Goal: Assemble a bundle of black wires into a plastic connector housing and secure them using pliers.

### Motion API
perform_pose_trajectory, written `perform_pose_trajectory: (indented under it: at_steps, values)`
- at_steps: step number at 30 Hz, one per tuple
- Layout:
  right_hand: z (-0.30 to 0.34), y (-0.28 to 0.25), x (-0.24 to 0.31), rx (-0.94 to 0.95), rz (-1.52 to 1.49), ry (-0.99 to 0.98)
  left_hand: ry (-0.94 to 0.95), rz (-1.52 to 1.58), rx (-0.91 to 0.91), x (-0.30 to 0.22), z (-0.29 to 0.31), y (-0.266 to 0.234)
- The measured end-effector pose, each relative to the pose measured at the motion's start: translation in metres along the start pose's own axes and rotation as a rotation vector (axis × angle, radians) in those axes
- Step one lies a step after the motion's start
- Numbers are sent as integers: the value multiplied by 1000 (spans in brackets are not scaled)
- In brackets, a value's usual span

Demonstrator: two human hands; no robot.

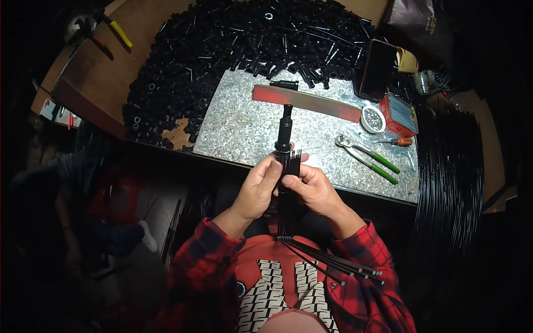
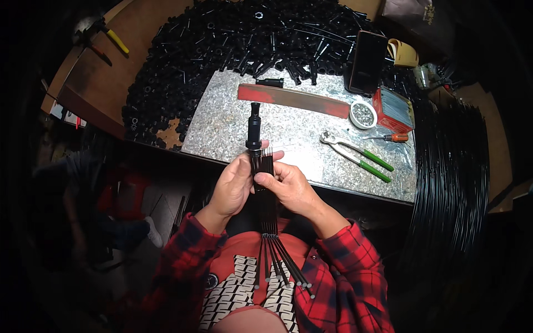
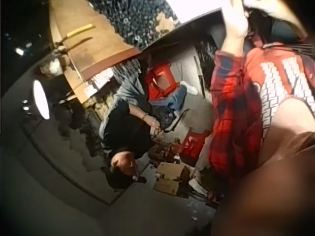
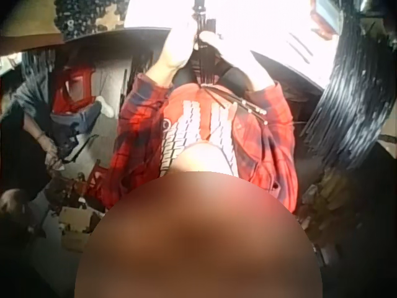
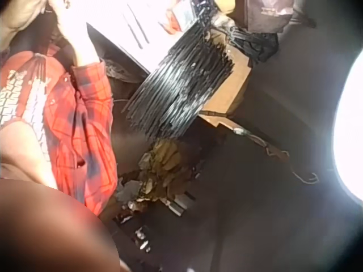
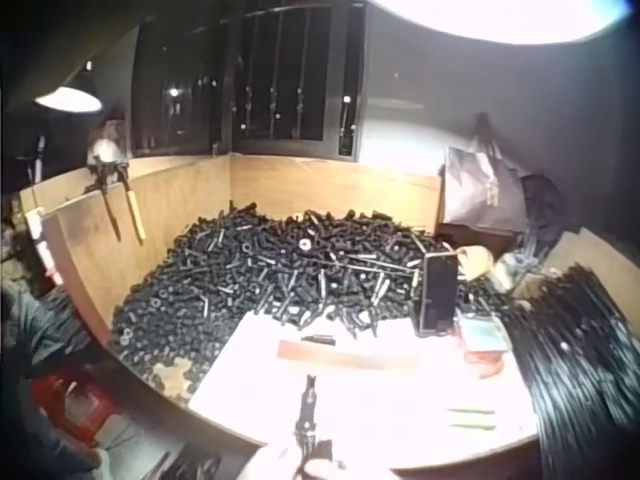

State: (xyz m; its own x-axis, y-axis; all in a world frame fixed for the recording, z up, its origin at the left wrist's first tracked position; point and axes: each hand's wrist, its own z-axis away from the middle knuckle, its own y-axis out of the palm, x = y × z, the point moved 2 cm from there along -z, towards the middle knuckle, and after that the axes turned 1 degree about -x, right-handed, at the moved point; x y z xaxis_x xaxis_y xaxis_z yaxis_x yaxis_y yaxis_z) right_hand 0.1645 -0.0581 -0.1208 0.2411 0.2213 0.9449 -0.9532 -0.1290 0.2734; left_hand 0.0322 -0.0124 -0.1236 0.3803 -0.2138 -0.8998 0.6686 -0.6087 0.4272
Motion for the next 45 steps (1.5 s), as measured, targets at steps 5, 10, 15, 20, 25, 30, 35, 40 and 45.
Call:
perform_pose_trajectory:
  at_steps: [5,10,15,20,25,30,35,40,45]
  values:
    - [5,0,7,-79,73,35,34,154,-64,5,-6,9]
    - [11,-3,12,-133,221,99,87,98,-100,8,-5,12]
    - [21,-21,41,-9,624,10,74,195,-151,9,-5,17]
    - [14,-43,98,-174,819,-150,27,234,-192,7,-1,19]
    - [-22,-19,115,-86,567,-353,43,225,-134,2,-2,29]
    - [-40,-11,116,50,432,-268,60,159,-136,4,-2,27]
    - [-42,-4,119,-27,544,-245,80,52,-184,-3,1,31]
    - [-38,4,118,-75,673,-247,109,-22,-175,1,1,29]
    - [-39,8,120,-36,751,-239,98,15,-199,-1,4,28]
